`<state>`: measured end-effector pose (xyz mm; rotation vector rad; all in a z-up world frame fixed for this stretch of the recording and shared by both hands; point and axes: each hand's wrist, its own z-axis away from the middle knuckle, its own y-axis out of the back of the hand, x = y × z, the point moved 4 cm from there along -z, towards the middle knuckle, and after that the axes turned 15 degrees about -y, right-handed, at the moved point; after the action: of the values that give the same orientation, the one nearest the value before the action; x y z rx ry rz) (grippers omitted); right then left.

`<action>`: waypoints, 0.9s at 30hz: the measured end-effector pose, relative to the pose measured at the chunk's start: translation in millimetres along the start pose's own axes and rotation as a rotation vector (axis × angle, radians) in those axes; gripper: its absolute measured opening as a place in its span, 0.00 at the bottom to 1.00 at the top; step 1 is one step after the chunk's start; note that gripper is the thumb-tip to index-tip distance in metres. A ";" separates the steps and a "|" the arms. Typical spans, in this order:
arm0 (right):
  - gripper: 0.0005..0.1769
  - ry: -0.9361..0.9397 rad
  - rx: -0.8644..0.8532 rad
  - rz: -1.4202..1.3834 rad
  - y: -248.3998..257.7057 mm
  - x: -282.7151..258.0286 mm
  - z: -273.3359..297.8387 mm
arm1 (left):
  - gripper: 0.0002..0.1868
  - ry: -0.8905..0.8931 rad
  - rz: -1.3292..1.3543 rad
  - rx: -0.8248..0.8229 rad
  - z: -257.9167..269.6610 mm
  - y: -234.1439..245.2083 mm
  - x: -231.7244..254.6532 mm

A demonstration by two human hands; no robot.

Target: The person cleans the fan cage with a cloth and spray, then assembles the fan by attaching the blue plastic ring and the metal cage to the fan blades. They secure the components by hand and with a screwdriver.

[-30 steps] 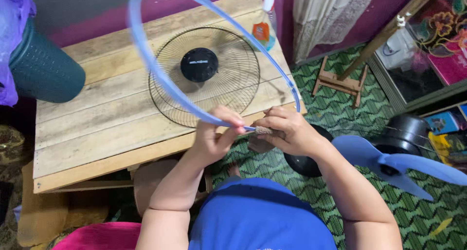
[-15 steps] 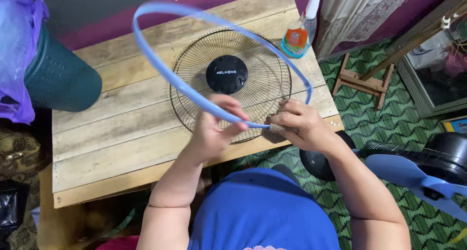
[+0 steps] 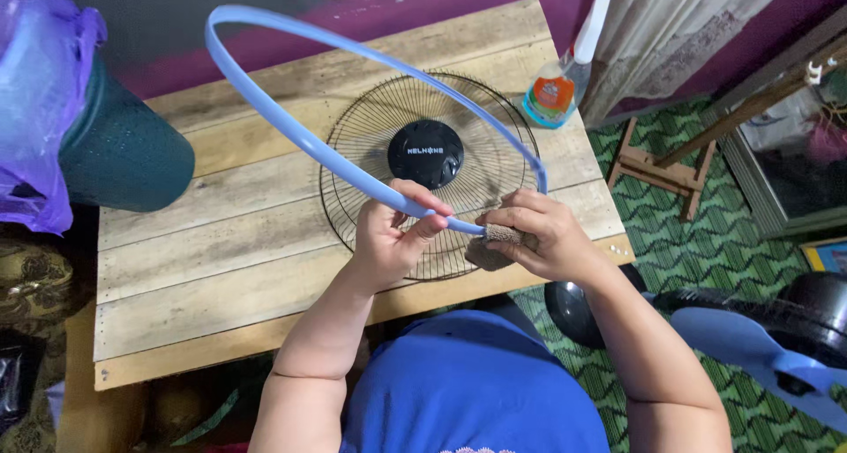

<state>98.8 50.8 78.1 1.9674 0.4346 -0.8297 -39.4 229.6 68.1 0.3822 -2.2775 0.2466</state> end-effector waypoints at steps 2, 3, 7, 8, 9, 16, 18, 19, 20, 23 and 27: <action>0.18 -0.040 -0.027 -0.021 -0.3 6.1 -4.1 | 0.14 0.038 0.120 0.073 0.3 7.2 -9.5; 0.17 -0.071 -0.043 -0.023 -1.3 9.6 -5.0 | 0.14 0.034 0.110 0.092 -0.2 11.6 -12.4; 0.14 -0.044 -0.053 -0.091 -2.7 22.0 -8.0 | 0.17 0.048 0.080 0.123 -6.2 16.4 -26.5; 0.14 -0.050 -0.056 -0.101 -3.4 26.4 -8.8 | 0.17 0.059 0.075 0.119 -7.2 13.7 -30.7; 0.14 -0.059 -0.061 -0.110 -4.2 30.5 -8.2 | 0.17 0.055 0.108 0.110 -8.0 10.3 -34.6; 0.14 -0.057 -0.135 -0.235 -10.2 51.4 -17.8 | 0.21 0.079 0.019 -0.016 -15.1 -5.0 -39.0; 0.14 -0.040 -0.136 -0.258 -11.7 49.7 -22.1 | 0.22 0.095 -0.011 -0.041 -16.6 -7.7 -37.7; 0.14 -0.030 -0.131 -0.268 -12.2 47.9 -25.1 | 0.23 0.099 -0.063 -0.078 -16.3 -9.4 -37.1; 0.14 -0.038 -0.129 -0.268 -12.5 46.9 -28.3 | 0.23 0.104 -0.115 -0.115 -15.2 -9.6 -37.9; 0.14 -0.088 -0.133 -0.245 -16.0 46.8 -29.4 | 0.14 0.103 -0.033 -0.071 -7.5 -4.5 -50.6; 0.13 -0.206 -0.163 -0.176 -23.3 58.9 -19.5 | 0.16 0.068 0.067 0.164 2.6 29.4 -54.2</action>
<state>134.0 77.7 28.8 1.6917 0.5414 -1.0629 -16.8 266.8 24.4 0.3765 -2.2125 0.4757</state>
